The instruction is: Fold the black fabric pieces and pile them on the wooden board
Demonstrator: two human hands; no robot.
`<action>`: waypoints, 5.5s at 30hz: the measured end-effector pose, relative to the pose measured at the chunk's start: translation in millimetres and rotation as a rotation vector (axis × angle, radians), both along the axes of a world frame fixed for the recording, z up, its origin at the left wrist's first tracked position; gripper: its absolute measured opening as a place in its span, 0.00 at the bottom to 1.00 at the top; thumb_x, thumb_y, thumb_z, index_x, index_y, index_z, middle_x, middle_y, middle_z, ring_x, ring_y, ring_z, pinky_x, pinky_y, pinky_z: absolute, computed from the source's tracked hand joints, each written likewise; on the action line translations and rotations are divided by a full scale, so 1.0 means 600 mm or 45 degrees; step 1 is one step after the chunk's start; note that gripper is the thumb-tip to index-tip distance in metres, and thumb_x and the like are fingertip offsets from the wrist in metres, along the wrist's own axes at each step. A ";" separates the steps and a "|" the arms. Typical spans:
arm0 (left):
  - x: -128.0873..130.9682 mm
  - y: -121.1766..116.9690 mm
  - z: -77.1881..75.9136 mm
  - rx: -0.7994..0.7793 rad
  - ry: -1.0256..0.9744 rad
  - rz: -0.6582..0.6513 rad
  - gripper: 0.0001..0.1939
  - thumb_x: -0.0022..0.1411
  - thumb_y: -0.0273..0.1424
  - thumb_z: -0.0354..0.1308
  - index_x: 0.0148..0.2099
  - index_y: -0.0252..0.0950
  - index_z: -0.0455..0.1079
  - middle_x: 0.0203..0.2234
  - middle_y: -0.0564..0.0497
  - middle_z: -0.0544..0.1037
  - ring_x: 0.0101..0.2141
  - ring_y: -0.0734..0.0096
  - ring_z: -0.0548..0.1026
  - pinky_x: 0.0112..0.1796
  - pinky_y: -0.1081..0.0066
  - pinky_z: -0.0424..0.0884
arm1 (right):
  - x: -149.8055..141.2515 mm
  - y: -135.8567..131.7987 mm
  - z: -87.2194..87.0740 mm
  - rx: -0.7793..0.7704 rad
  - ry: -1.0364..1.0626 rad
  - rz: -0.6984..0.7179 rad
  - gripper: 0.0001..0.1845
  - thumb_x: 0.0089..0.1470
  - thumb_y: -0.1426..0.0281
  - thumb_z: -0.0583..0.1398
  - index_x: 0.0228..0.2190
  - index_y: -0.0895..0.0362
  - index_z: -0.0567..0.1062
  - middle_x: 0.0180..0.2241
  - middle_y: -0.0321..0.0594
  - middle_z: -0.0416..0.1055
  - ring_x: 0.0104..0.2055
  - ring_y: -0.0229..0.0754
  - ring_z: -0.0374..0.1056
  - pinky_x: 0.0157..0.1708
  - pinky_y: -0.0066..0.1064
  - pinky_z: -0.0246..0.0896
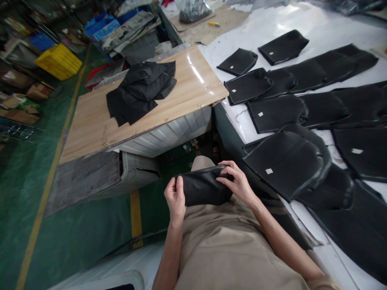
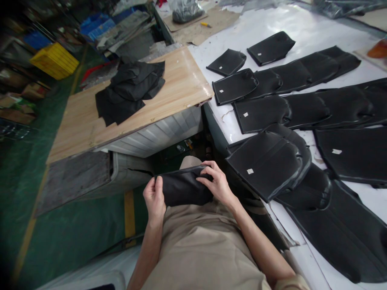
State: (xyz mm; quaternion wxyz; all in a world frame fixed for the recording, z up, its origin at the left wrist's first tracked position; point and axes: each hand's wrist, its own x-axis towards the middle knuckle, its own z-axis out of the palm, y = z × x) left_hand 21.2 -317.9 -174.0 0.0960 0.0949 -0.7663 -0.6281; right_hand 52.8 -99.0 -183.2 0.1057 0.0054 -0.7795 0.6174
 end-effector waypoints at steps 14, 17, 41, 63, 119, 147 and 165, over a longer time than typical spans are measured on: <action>-0.002 0.002 -0.011 0.106 -0.064 0.017 0.19 0.61 0.44 0.60 0.27 0.33 0.66 0.21 0.57 0.65 0.24 0.78 0.62 0.27 0.78 0.62 | -0.003 0.016 -0.007 -0.562 -0.179 -0.165 0.12 0.51 0.64 0.67 0.28 0.54 0.70 0.41 0.39 0.73 0.45 0.45 0.68 0.46 0.34 0.60; -0.003 0.001 -0.012 0.078 -0.056 0.010 0.18 0.61 0.43 0.60 0.28 0.33 0.68 0.22 0.56 0.66 0.24 0.78 0.63 0.28 0.78 0.63 | -0.002 0.008 -0.007 -0.598 -0.215 -0.252 0.13 0.50 0.63 0.68 0.27 0.54 0.70 0.37 0.37 0.72 0.39 0.42 0.67 0.40 0.31 0.60; 0.000 0.001 -0.014 0.103 -0.043 0.011 0.18 0.60 0.43 0.60 0.28 0.33 0.66 0.21 0.56 0.65 0.24 0.78 0.62 0.26 0.78 0.62 | 0.002 -0.003 0.001 -0.535 -0.115 -0.408 0.14 0.51 0.65 0.67 0.26 0.54 0.67 0.35 0.37 0.73 0.37 0.41 0.66 0.38 0.32 0.59; -0.008 0.001 0.006 0.365 -0.054 0.033 0.16 0.57 0.43 0.63 0.33 0.34 0.70 0.25 0.55 0.67 0.28 0.77 0.65 0.31 0.78 0.63 | 0.006 -0.003 0.034 -0.517 -0.113 -0.403 0.15 0.50 0.65 0.68 0.26 0.54 0.67 0.35 0.39 0.74 0.37 0.43 0.69 0.39 0.34 0.62; -0.007 0.101 0.090 -0.140 0.295 -0.766 0.20 0.56 0.50 0.62 0.33 0.37 0.71 0.25 0.52 0.69 0.27 0.69 0.66 0.31 0.71 0.60 | 0.000 -0.005 0.151 0.228 0.128 0.109 0.04 0.59 0.69 0.61 0.31 0.52 0.71 0.36 0.40 0.73 0.36 0.44 0.70 0.36 0.33 0.64; 0.008 0.103 0.065 0.161 -0.079 -0.625 0.21 0.65 0.41 0.55 0.24 0.35 0.57 0.21 0.56 0.56 0.25 0.77 0.55 0.27 0.74 0.54 | 0.020 0.005 0.099 0.116 0.011 0.137 0.11 0.55 0.68 0.65 0.30 0.54 0.67 0.39 0.40 0.69 0.40 0.42 0.68 0.41 0.31 0.62; 0.000 0.112 0.056 0.248 -0.266 -0.643 0.08 0.57 0.33 0.62 0.29 0.34 0.73 0.23 0.54 0.74 0.27 0.75 0.68 0.30 0.76 0.63 | 0.016 0.003 0.084 0.198 0.082 0.162 0.05 0.58 0.71 0.62 0.31 0.54 0.70 0.42 0.41 0.68 0.41 0.40 0.69 0.39 0.30 0.63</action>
